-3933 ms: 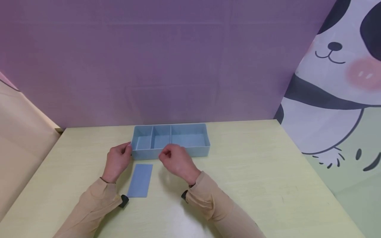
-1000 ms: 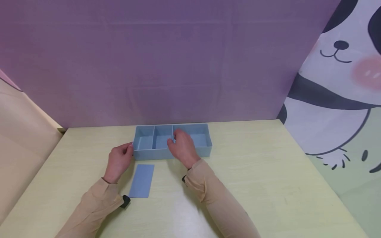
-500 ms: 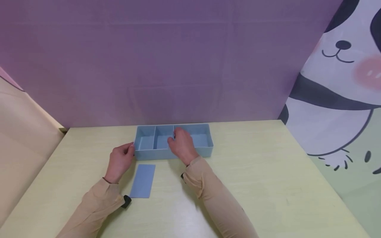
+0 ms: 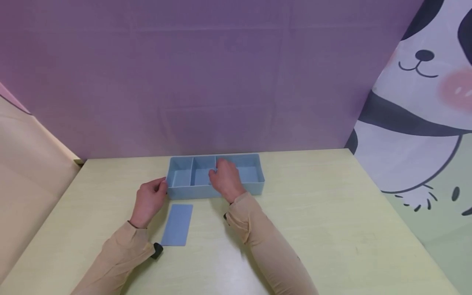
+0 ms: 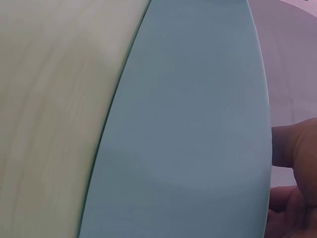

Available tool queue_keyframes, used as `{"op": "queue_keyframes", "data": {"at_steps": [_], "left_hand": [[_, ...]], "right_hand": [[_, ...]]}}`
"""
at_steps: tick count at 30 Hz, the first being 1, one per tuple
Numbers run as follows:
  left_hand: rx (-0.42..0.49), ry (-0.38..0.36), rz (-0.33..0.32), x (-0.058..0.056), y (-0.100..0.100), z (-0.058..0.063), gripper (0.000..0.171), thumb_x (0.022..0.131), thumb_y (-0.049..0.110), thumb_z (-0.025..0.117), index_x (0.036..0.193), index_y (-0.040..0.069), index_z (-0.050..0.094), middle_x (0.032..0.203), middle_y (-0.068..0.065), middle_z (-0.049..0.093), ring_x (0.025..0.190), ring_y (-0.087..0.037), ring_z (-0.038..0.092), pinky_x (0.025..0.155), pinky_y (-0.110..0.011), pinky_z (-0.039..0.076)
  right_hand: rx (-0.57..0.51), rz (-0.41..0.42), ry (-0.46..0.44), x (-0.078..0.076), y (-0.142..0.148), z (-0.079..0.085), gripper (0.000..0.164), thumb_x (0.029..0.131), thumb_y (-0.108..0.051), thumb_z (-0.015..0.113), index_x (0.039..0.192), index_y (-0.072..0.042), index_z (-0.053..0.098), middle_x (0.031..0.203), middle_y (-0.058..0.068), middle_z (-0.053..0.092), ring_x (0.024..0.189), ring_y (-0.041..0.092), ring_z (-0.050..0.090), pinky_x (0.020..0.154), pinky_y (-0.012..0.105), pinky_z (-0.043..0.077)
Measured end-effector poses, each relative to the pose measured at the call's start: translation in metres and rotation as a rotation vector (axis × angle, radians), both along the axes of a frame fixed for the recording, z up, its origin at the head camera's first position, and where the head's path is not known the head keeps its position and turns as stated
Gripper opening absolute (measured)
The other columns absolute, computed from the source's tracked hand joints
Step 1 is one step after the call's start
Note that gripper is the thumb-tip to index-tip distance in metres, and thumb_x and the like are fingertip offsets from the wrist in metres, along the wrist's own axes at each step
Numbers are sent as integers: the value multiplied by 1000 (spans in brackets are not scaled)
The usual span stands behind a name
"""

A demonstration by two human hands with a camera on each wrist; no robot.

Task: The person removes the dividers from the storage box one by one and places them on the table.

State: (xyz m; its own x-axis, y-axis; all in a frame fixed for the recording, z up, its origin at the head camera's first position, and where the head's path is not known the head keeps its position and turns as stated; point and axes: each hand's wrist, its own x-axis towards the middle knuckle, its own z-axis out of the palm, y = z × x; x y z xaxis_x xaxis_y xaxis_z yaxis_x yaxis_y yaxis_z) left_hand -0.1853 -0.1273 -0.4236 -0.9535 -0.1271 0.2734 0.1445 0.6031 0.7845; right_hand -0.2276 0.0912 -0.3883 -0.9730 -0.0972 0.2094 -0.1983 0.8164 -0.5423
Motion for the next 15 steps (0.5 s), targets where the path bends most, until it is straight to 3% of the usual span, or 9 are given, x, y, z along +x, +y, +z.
{"op": "queue_keyframes", "data": {"at_steps": [6,15], "left_hand": [[-5,3,-1,0,0,0,31,90,18,43,107,0,62,95,-18,66,76,-21,55,63,-39,45],[-4,8,-2,0,1,-1,30,89,17,44,106,1,63,94,-17,66,74,-20,55,62,-38,45]], "right_hand": [[29,13,34,-3,0,-1,36,82,-19,58,53,-10,37,49,-1,33,48,17,33,48,30,28],[21,37,26,-4,1,1,43,82,-17,56,48,-14,30,47,-3,22,44,14,23,43,28,23]]}}
